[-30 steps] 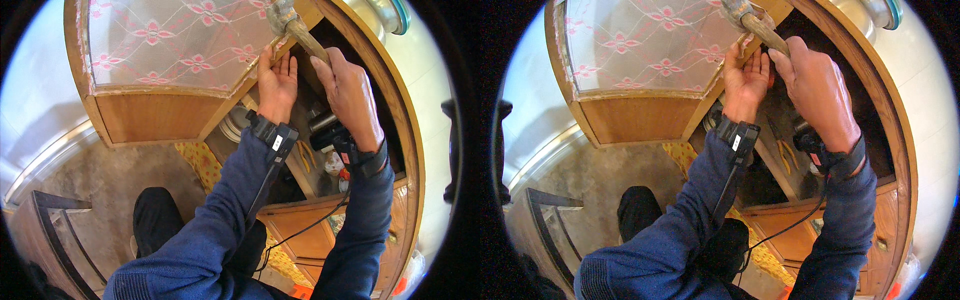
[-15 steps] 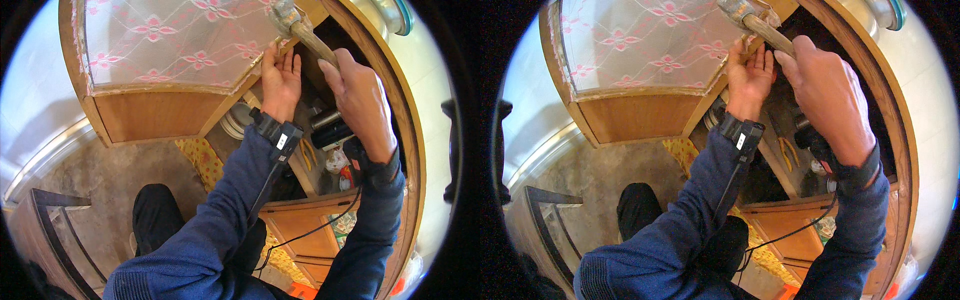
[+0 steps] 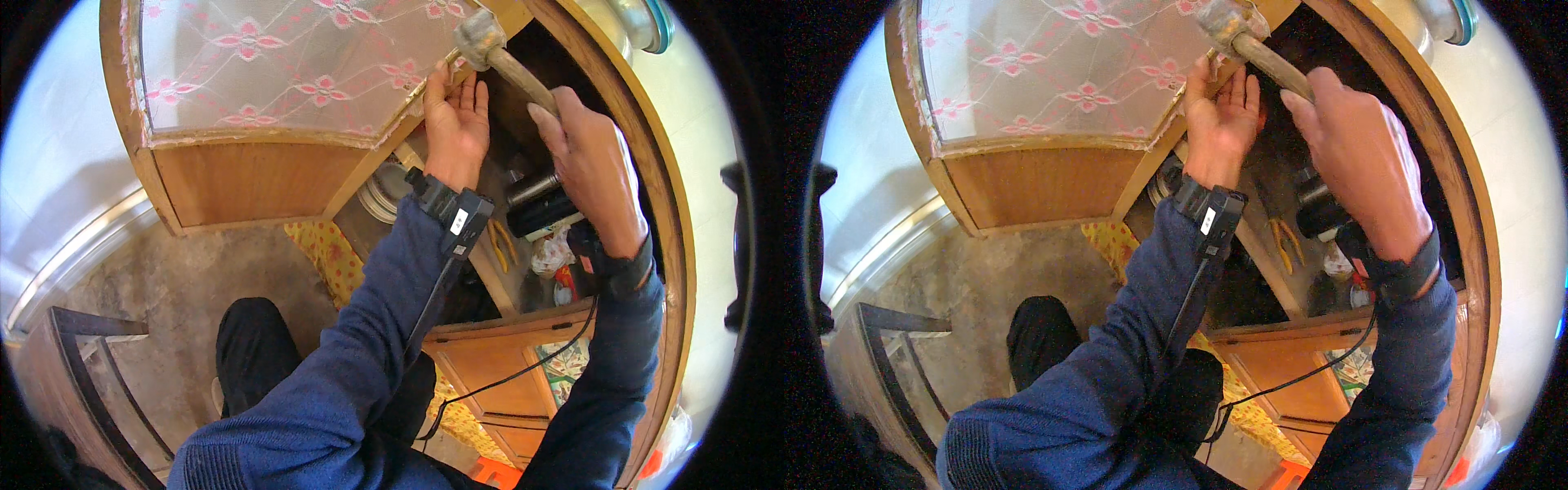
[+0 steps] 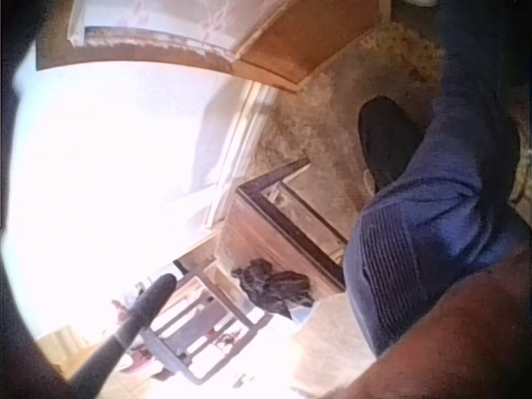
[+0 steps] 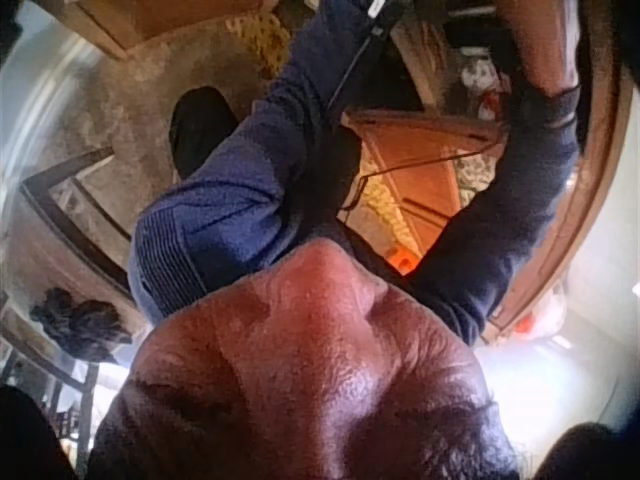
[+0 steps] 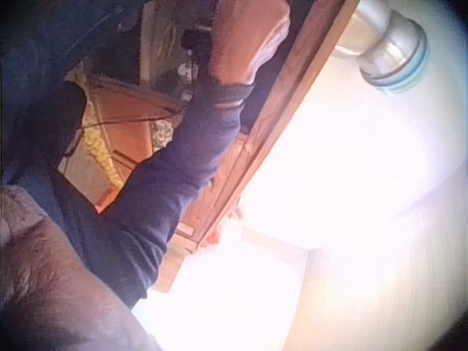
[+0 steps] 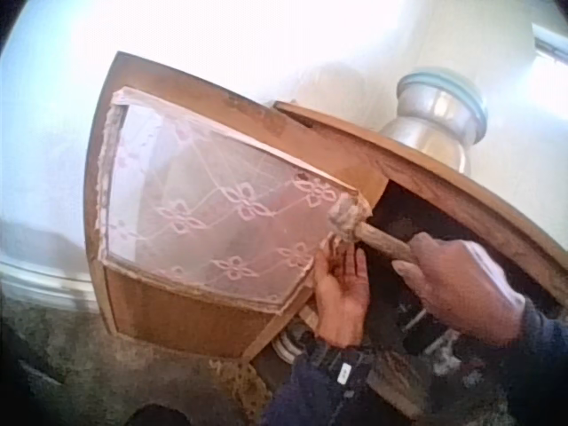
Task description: The person kneels by an open wooden cabinet and uses pliers and a hammer to remove and reinsert small metal fasteners along the edge of the cabinet door. They repeatedly adjust the door frame and fasteners, then close the door and stand up.
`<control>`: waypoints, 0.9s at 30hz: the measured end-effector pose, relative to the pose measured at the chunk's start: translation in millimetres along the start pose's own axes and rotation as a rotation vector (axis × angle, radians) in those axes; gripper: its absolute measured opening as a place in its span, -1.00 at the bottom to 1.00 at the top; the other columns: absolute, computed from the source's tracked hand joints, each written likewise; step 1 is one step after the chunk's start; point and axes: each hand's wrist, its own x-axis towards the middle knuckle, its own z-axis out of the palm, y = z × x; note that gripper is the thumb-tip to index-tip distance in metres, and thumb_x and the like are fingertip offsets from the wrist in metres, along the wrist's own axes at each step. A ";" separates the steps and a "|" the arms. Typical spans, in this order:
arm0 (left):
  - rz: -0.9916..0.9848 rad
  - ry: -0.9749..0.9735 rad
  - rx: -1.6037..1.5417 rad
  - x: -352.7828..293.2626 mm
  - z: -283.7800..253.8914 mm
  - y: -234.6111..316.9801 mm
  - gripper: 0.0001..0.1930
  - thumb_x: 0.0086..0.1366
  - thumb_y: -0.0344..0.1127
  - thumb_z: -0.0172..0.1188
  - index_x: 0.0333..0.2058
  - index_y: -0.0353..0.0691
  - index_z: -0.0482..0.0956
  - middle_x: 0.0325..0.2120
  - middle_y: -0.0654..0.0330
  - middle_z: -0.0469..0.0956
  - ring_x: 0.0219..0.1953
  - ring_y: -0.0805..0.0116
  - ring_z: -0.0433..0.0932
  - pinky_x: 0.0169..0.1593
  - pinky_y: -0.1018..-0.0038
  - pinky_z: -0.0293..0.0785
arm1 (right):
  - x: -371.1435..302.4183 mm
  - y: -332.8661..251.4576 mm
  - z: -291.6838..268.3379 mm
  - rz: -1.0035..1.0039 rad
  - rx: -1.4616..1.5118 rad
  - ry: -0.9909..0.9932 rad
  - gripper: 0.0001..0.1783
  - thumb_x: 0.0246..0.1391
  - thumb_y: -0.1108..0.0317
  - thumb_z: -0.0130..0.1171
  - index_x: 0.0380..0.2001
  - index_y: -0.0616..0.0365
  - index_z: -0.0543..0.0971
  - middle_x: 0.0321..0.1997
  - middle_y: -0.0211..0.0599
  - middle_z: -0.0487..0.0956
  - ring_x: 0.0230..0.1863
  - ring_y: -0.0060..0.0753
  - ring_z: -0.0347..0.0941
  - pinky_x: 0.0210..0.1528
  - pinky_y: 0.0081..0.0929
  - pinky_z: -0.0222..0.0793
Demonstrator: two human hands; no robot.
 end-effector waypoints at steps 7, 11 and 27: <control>-0.013 0.021 0.013 5.1 -2.4 -1.2 -0.70 0.26 -0.14 0.42 -0.09 0.00 0.57 -0.06 0.30 0.48 0.11 0.30 0.45 0.34 0.26 0.29 | 16.0 -3.1 -10.7 -0.204 0.148 0.218 -0.70 0.37 0.16 0.12 -0.24 0.22 0.46 -0.55 0.08 0.45 -0.48 0.15 0.42 -0.44 -0.10 0.28; -0.007 0.020 0.010 9.1 -1.0 -2.3 -0.71 0.26 -0.14 0.42 -0.11 0.00 0.57 -0.08 0.31 0.50 0.11 0.31 0.46 0.33 0.28 0.30 | 25.2 -4.1 -6.9 -0.273 0.189 0.201 -0.71 0.39 0.18 0.10 -0.23 0.22 0.47 -0.56 0.06 0.42 -0.53 0.07 0.39 -0.44 -0.19 0.26; -0.005 0.050 0.006 13.4 -0.3 -2.9 -0.70 0.26 -0.16 0.42 -0.11 -0.01 0.56 -0.09 0.33 0.49 0.09 0.33 0.47 0.28 0.28 0.35 | 34.2 2.2 -2.2 -0.194 0.048 0.105 -0.64 0.35 0.10 0.10 -0.35 0.21 0.44 -0.50 0.20 0.51 -0.36 0.40 0.46 -0.37 0.17 0.29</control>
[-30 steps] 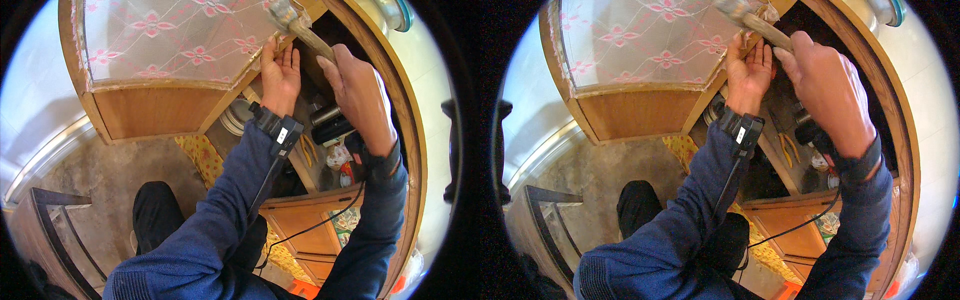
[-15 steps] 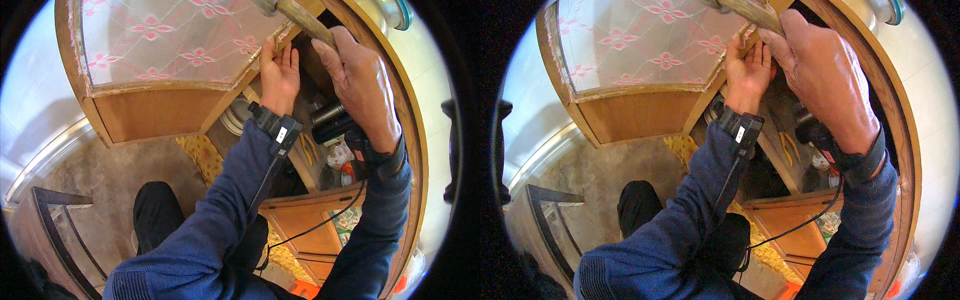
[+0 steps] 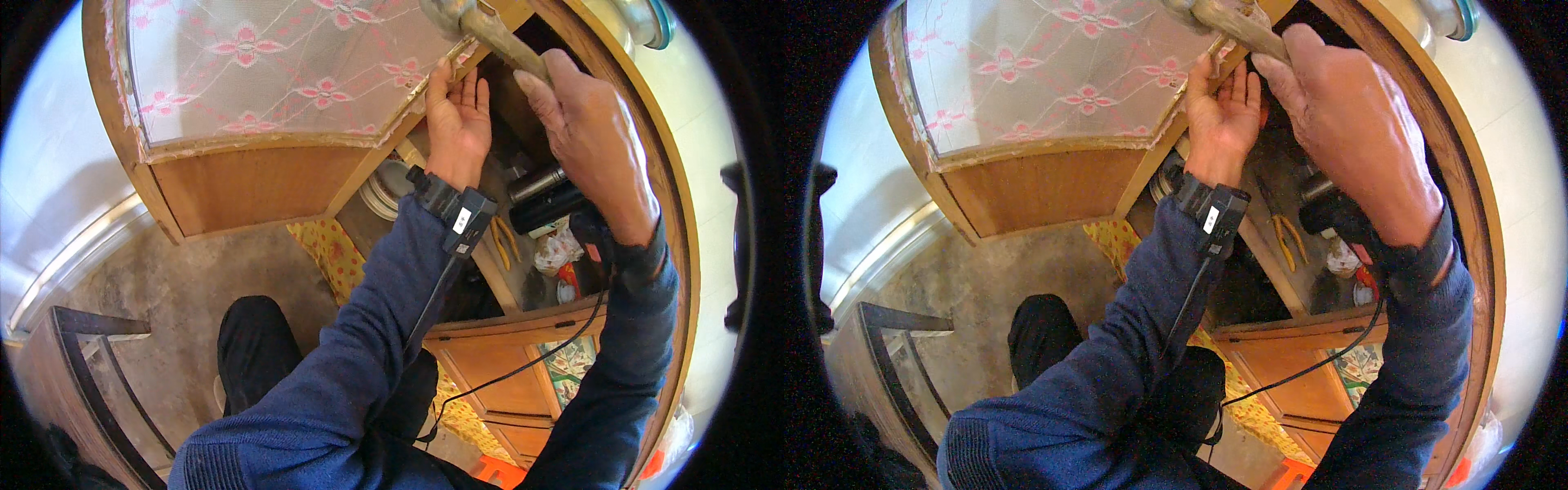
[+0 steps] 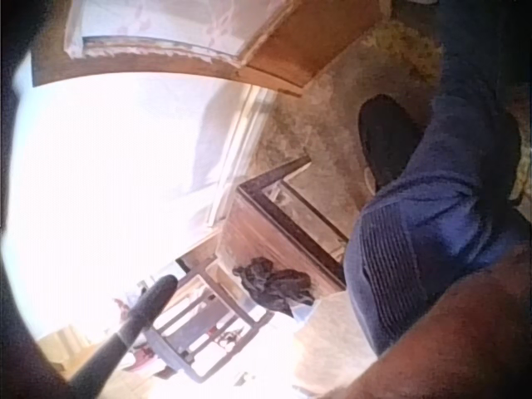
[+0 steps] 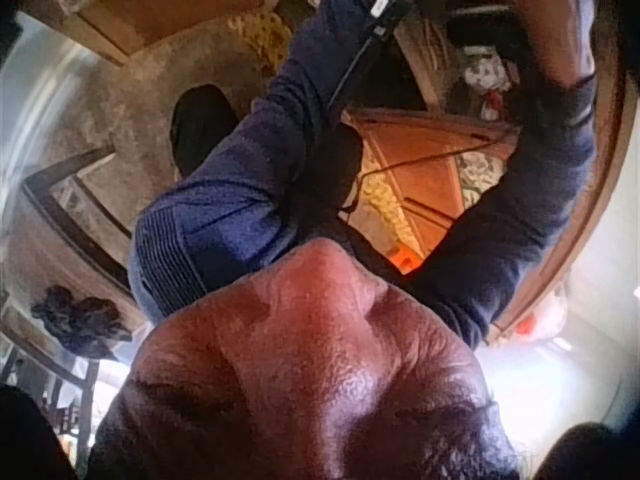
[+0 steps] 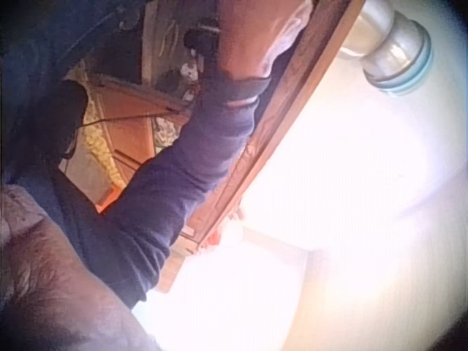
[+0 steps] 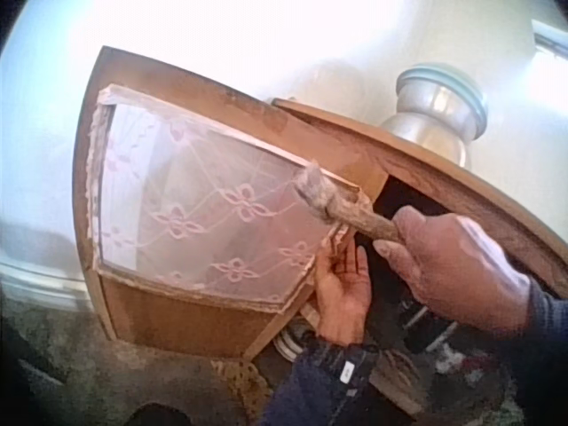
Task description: The person kneels by an open wooden cabinet and uses pliers and a hammer to remove and reinsert small metal fasteners along the edge of the cabinet door. They repeatedly adjust the door frame and fasteners, then close the door and stand up.
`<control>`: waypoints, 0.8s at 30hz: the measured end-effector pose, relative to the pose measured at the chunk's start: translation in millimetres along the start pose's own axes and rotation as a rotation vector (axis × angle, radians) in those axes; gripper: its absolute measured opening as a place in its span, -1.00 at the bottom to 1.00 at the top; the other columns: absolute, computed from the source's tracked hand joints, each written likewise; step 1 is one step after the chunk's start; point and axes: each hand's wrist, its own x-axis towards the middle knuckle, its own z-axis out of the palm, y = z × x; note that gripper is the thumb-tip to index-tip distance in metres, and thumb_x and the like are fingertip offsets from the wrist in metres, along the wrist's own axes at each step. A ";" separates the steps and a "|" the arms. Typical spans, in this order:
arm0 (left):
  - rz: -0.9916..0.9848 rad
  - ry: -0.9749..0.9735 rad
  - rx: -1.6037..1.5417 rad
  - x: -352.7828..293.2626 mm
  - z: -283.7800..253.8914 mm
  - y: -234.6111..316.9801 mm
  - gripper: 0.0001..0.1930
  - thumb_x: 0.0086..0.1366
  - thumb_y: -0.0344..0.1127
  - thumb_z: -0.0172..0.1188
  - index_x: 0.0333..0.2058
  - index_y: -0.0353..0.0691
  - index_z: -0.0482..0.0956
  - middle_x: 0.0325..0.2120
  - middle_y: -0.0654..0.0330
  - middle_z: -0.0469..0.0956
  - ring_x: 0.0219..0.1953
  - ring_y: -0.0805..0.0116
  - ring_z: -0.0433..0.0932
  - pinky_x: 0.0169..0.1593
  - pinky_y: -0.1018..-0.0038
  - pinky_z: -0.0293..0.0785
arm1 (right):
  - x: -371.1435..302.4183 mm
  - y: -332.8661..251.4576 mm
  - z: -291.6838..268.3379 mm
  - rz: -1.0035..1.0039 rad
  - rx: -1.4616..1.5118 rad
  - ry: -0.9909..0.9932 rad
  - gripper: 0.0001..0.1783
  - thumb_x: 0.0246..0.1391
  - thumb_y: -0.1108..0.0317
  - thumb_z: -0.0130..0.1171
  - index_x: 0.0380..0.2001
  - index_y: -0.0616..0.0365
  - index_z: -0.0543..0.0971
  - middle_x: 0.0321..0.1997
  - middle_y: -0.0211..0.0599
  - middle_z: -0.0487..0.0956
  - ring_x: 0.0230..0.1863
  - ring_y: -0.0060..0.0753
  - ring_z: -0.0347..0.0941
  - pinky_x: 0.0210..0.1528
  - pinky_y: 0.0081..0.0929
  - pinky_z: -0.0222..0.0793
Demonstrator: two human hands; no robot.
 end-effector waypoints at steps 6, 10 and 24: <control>-0.003 -0.002 0.013 0.8 -1.1 -1.3 -0.70 0.24 -0.15 0.44 -0.13 0.00 0.57 -0.08 0.33 0.51 0.10 0.34 0.46 0.29 0.29 0.34 | 1.2 8.6 -5.2 0.059 -0.046 -0.012 -0.65 0.34 0.11 0.11 -0.33 0.22 0.46 -0.50 0.20 0.51 -0.34 0.40 0.47 -0.37 0.17 0.29; -0.002 0.003 0.014 4.3 -3.1 -1.6 -0.70 0.23 -0.14 0.45 -0.14 0.00 0.57 -0.08 0.33 0.50 0.10 0.34 0.46 0.33 0.28 0.31 | 2.7 5.4 -6.7 0.027 0.041 0.020 -0.65 0.34 0.10 0.10 -0.32 0.21 0.44 -0.48 0.19 0.53 -0.32 0.39 0.48 -0.36 0.18 0.31; 0.011 -0.028 0.041 0.0 -3.4 -4.7 -0.69 0.25 -0.12 0.44 -0.11 0.00 0.57 -0.08 0.34 0.50 0.11 0.33 0.48 0.35 0.27 0.28 | -15.3 11.1 -0.8 0.021 -0.028 0.022 -0.70 0.35 0.15 0.12 -0.27 0.17 0.40 -0.47 0.13 0.52 -0.38 0.30 0.47 -0.39 -0.01 0.33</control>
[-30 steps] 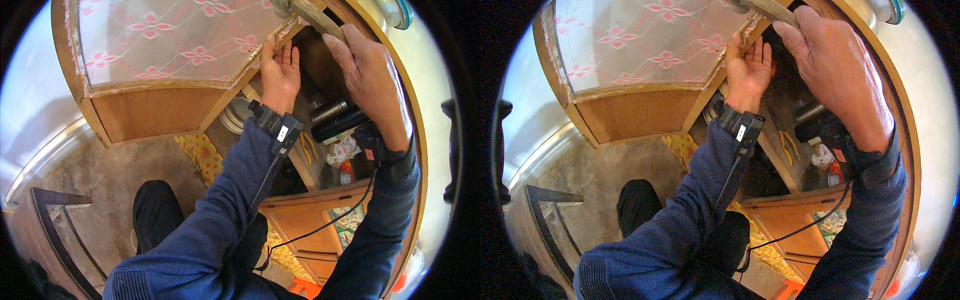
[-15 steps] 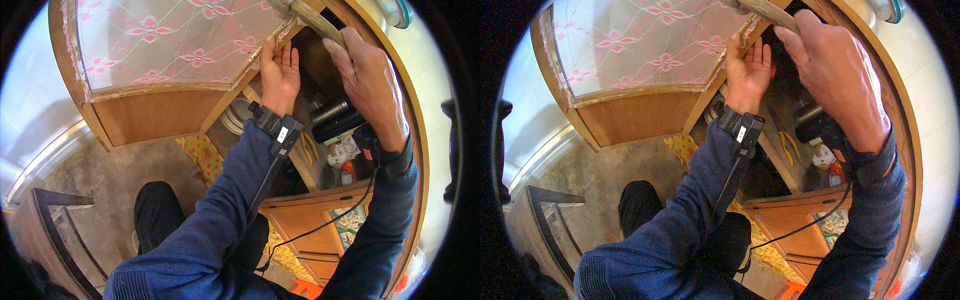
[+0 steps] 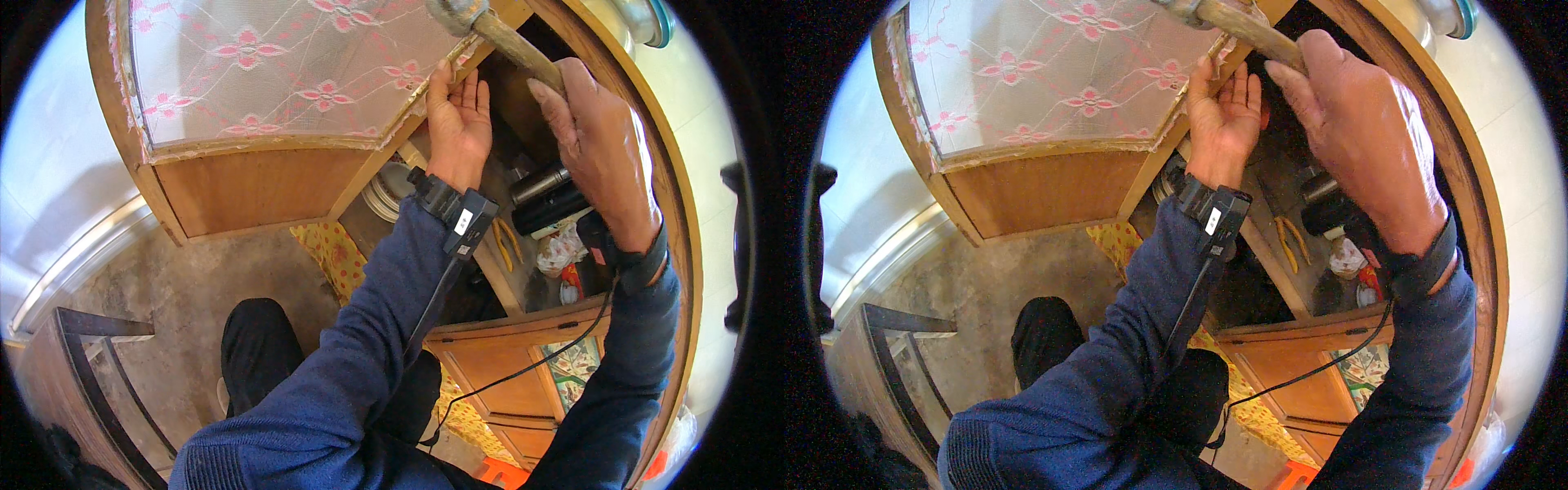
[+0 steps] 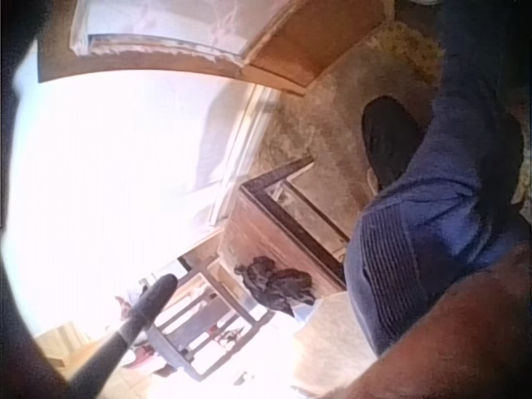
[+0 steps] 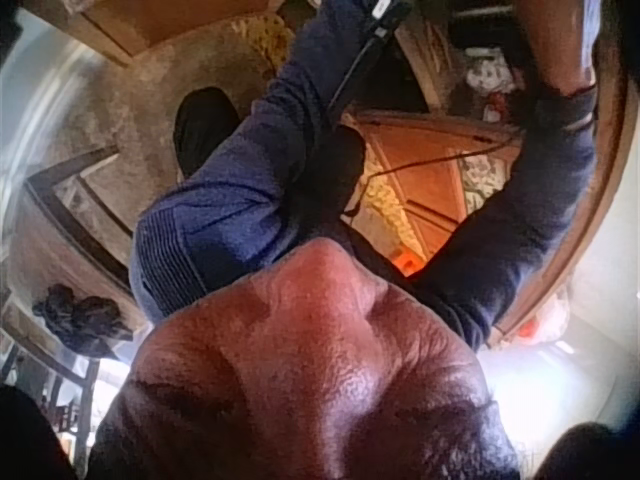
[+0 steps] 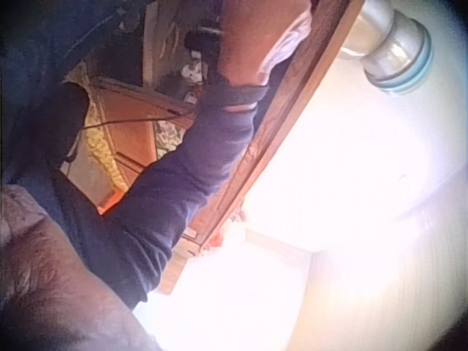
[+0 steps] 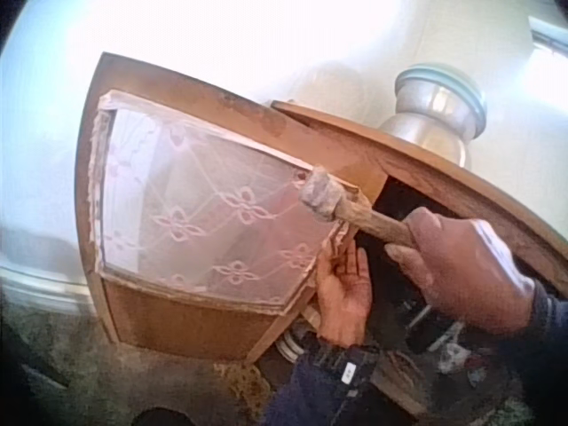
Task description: The person kneels by an open wooden cabinet and uses pliers and a hammer to remove and reinsert small metal fasteners along the edge of the cabinet door. They repeatedly adjust the door frame and fasteners, then close the door and stand up.
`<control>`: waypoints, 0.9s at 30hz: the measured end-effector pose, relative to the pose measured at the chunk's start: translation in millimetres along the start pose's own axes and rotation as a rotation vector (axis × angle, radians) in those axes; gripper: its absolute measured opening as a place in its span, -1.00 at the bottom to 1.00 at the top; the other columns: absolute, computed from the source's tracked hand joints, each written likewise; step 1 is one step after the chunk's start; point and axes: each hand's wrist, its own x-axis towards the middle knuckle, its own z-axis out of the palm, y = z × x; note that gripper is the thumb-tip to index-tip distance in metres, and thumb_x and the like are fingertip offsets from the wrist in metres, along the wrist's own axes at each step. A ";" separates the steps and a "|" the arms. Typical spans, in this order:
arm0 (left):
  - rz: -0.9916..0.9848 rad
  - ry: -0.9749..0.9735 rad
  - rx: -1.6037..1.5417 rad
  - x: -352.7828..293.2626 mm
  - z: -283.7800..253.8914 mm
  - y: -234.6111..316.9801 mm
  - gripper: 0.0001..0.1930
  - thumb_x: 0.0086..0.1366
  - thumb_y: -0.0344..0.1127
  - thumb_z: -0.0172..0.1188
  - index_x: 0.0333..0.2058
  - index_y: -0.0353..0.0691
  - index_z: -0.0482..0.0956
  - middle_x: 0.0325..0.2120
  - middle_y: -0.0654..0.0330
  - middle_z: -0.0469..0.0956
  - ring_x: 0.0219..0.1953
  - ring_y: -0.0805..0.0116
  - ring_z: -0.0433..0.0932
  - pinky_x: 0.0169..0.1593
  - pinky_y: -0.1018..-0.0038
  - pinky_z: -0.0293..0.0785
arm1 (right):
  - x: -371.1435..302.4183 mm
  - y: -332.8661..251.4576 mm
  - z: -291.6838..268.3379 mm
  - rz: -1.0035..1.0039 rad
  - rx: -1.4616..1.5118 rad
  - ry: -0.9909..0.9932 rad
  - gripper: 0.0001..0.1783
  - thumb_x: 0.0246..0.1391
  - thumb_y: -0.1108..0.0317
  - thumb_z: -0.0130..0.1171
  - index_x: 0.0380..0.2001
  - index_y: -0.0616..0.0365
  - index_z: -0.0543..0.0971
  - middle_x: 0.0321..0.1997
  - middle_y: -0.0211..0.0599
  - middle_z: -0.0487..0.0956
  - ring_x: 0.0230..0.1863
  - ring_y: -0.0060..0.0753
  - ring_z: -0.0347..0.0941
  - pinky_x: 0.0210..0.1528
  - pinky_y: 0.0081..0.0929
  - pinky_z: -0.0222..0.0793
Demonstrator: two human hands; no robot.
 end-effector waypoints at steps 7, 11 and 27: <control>-0.011 0.018 0.005 -1.5 3.7 1.9 -0.71 0.25 -0.13 0.43 -0.12 0.01 0.58 -0.05 0.31 0.50 0.15 0.29 0.46 0.38 0.26 0.24 | 6.6 9.0 7.9 0.031 -0.149 -0.077 -0.68 0.35 0.08 0.08 -0.28 0.14 0.39 -0.43 0.11 0.58 -0.32 0.33 0.52 -0.34 0.15 0.39; -0.013 0.031 -0.006 -3.5 4.4 0.2 -0.71 0.25 -0.13 0.44 -0.12 0.01 0.58 -0.05 0.30 0.49 0.15 0.29 0.45 0.38 0.27 0.24 | -2.8 8.3 8.8 0.048 -0.092 0.011 -0.68 0.34 0.10 0.10 -0.28 0.14 0.38 -0.40 0.10 0.58 -0.33 0.31 0.53 -0.36 0.13 0.39; -0.007 -0.032 0.062 -5.1 -3.5 -4.1 -0.56 0.24 -0.07 0.45 0.01 -0.02 0.51 -0.02 0.27 0.48 0.18 0.31 0.43 0.41 0.28 0.18 | -46.2 -3.8 15.1 0.205 0.100 0.094 -0.67 0.34 0.15 0.15 -0.33 0.20 0.38 -0.45 0.12 0.54 -0.37 0.31 0.51 -0.40 0.09 0.35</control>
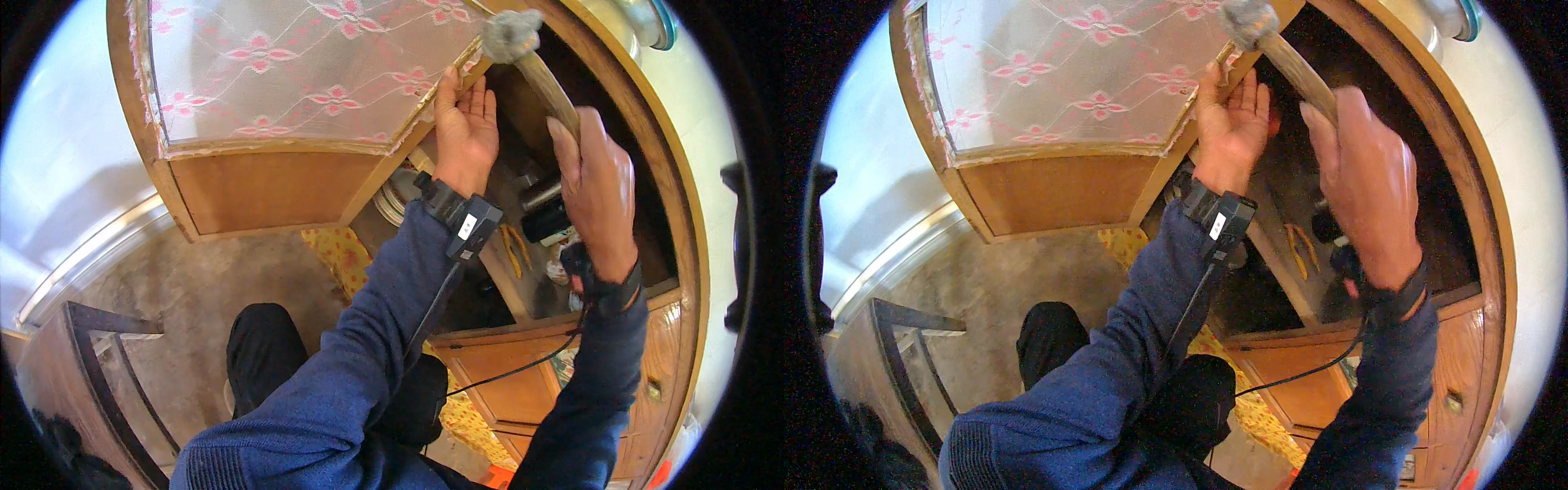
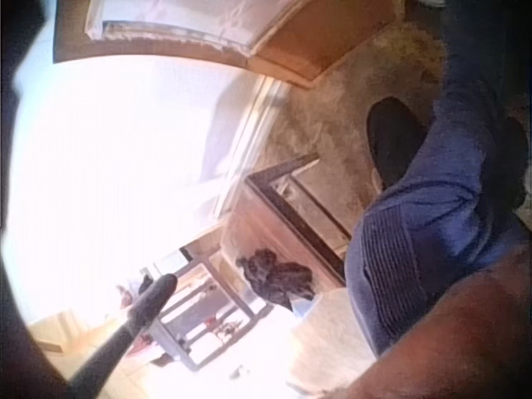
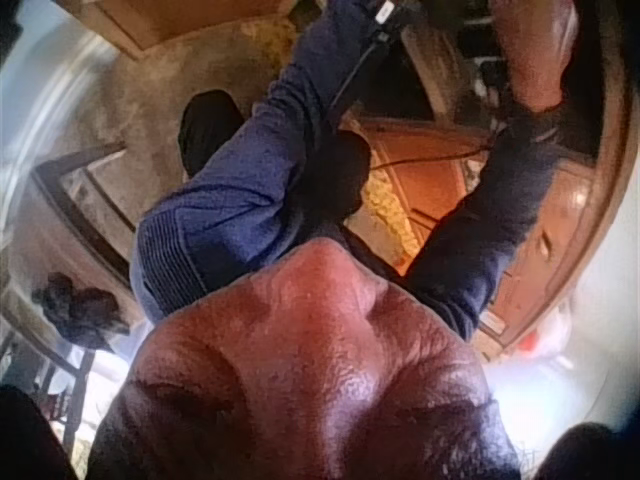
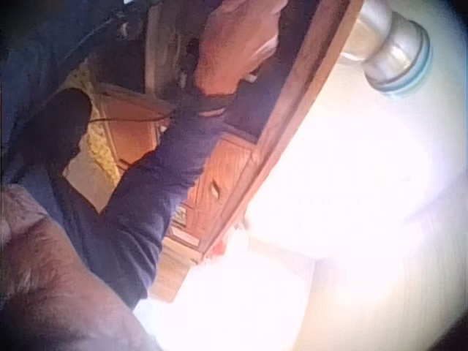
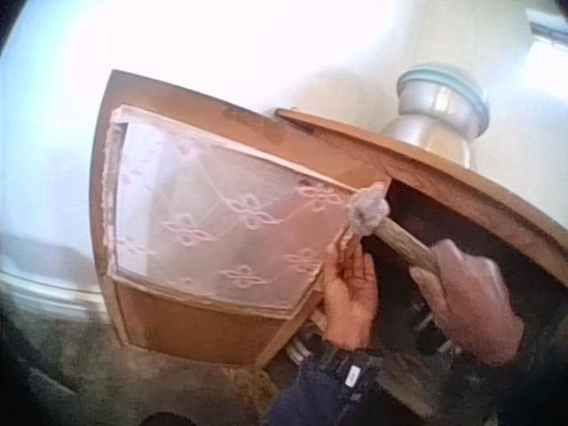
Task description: The person kneels by an open wooden cabinet and uses pliers and a hammer to remove and reinsert small metal fasteners along the edge of the cabinet door. They repeatedly adjust the door frame and fasteners, then close the door and stand up.
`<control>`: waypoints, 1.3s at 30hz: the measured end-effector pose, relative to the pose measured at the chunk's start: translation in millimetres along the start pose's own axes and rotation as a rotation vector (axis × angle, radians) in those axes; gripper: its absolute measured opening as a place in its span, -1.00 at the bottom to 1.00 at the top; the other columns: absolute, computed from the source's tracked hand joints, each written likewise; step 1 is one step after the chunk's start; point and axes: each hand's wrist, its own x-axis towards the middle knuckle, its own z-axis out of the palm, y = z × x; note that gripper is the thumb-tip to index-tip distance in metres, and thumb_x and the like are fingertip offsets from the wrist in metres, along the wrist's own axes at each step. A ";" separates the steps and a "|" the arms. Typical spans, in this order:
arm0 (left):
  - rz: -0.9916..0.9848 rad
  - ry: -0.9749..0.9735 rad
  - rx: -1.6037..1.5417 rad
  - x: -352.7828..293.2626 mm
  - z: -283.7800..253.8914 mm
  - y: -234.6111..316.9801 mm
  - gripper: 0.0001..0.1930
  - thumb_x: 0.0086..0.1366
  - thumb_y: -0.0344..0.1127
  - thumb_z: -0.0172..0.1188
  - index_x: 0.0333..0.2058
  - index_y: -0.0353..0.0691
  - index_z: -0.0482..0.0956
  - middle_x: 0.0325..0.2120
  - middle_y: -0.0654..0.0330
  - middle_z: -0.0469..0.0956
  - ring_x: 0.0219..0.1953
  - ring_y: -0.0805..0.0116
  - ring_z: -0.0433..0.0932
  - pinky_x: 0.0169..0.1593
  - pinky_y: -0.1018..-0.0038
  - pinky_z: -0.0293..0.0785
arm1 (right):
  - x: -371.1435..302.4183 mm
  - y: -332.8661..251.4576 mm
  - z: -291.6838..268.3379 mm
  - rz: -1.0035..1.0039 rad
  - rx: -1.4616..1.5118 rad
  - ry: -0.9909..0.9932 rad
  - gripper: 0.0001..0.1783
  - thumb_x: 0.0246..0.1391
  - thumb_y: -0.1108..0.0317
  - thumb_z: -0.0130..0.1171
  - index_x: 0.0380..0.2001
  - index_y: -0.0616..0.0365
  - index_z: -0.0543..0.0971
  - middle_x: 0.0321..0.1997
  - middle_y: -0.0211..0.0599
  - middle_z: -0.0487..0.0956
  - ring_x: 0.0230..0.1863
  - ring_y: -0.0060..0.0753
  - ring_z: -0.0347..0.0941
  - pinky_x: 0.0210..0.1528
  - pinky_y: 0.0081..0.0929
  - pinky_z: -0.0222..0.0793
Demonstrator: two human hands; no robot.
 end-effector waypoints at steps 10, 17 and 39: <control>-0.175 0.031 0.405 -41.8 -52.3 33.1 -0.51 0.39 0.18 0.19 -0.04 -0.15 0.51 -0.14 0.21 0.60 -0.06 0.22 0.53 0.13 0.24 0.43 | -155.7 -35.0 28.5 0.598 0.482 -0.201 -0.60 0.45 0.12 -0.01 0.00 0.29 0.51 -0.24 -0.13 0.58 -0.20 -0.23 0.44 -0.02 -0.29 0.40; 0.088 0.278 1.082 -121.1 -92.5 187.0 -0.78 0.45 -0.16 0.10 -0.27 -0.20 0.51 -0.49 0.22 0.55 -0.46 0.39 0.51 -0.33 0.43 0.47 | -235.2 -82.9 73.9 0.824 0.900 -0.455 -0.60 0.48 0.13 -0.07 0.03 0.27 0.50 -0.51 -0.41 0.38 -0.60 -0.63 0.17 -0.57 -0.53 0.03; 0.168 -0.335 1.595 -227.9 -91.4 157.9 -0.84 0.16 -0.32 0.24 -0.46 -0.31 0.59 -0.54 0.04 0.59 -0.45 0.21 0.58 -0.35 0.28 0.48 | -362.4 -45.9 315.8 0.588 0.920 -1.202 -0.69 0.40 0.18 0.04 -0.32 0.19 0.55 -0.41 -0.41 0.52 -0.41 -0.38 0.38 -0.31 -0.40 0.35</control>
